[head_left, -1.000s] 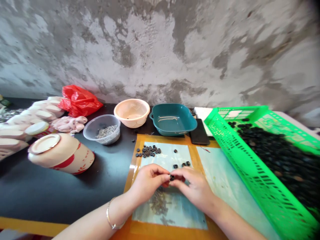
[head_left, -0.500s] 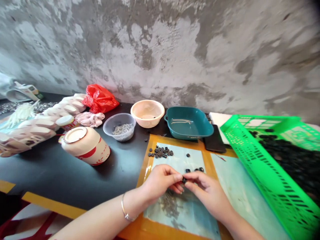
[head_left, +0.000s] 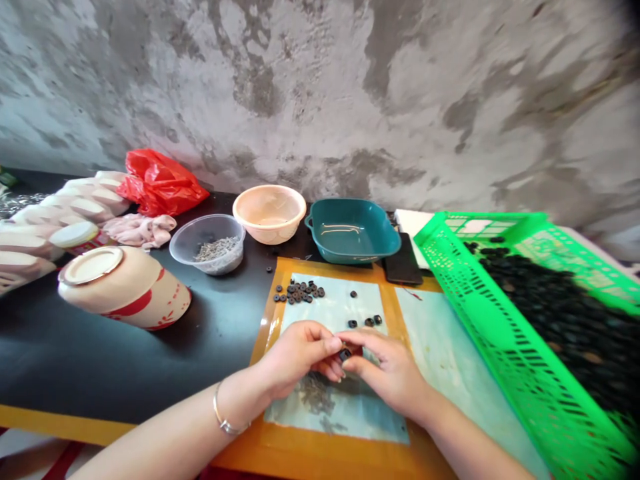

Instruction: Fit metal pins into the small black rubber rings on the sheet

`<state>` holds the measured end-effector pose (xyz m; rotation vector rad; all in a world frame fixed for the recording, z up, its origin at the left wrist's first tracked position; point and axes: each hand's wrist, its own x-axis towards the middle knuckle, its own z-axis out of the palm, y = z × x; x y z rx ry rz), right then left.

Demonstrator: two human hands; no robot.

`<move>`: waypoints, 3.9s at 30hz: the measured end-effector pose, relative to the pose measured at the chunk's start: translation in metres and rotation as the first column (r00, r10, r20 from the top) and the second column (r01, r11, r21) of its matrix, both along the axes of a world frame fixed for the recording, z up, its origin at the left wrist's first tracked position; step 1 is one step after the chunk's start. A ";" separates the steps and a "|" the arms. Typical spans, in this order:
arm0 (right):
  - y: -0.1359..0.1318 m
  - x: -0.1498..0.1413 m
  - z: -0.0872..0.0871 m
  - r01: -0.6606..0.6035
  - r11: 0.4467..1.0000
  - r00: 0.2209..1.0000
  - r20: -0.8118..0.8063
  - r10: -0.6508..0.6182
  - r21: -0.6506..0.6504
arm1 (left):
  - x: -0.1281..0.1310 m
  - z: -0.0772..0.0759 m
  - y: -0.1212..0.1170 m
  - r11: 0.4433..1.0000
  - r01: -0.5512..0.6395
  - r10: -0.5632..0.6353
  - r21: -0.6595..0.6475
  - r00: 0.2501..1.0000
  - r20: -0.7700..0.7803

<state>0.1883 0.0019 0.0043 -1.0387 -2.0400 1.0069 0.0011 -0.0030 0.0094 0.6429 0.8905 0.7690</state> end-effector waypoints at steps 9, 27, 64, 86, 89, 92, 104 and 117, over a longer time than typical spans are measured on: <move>0.001 0.001 -0.002 -0.077 0.985 0.995 -0.045 0.085 0.155 | -0.001 -0.008 -0.001 1.000 -0.019 0.018 0.000 0.991 0.133; 0.002 0.001 -0.002 -0.133 0.918 0.980 -0.090 0.178 0.374 | 0.001 -0.007 -0.004 0.992 0.003 0.030 -0.124 0.964 0.265; -0.004 0.001 0.015 -0.097 0.897 0.990 -0.050 0.131 0.430 | 0.003 -0.009 -0.007 0.995 0.032 -0.013 -0.093 0.981 0.192; -0.005 -0.001 0.013 -0.092 0.909 0.992 -0.043 0.119 0.407 | 0.001 -0.009 -0.006 0.996 0.041 -0.017 -0.084 0.964 0.265; -0.004 -0.001 0.014 -0.095 0.894 0.988 -0.067 0.138 0.438 | 0.001 -0.007 -0.007 0.994 0.045 -0.015 -0.097 0.957 0.290; -0.004 -0.001 0.015 -0.113 0.883 0.984 -0.075 0.164 0.456 | 0.002 -0.006 -0.008 0.992 0.066 -0.031 -0.108 0.955 0.295; -0.006 0.002 0.012 -0.132 0.875 0.985 -0.035 0.167 0.466 | 0.000 -0.009 -0.007 0.995 0.062 -0.041 -0.082 0.972 0.231; -0.007 0.002 0.015 -0.129 0.878 0.983 -0.054 0.173 0.461 | 0.002 -0.011 -0.009 0.994 0.060 -0.036 -0.093 0.969 0.245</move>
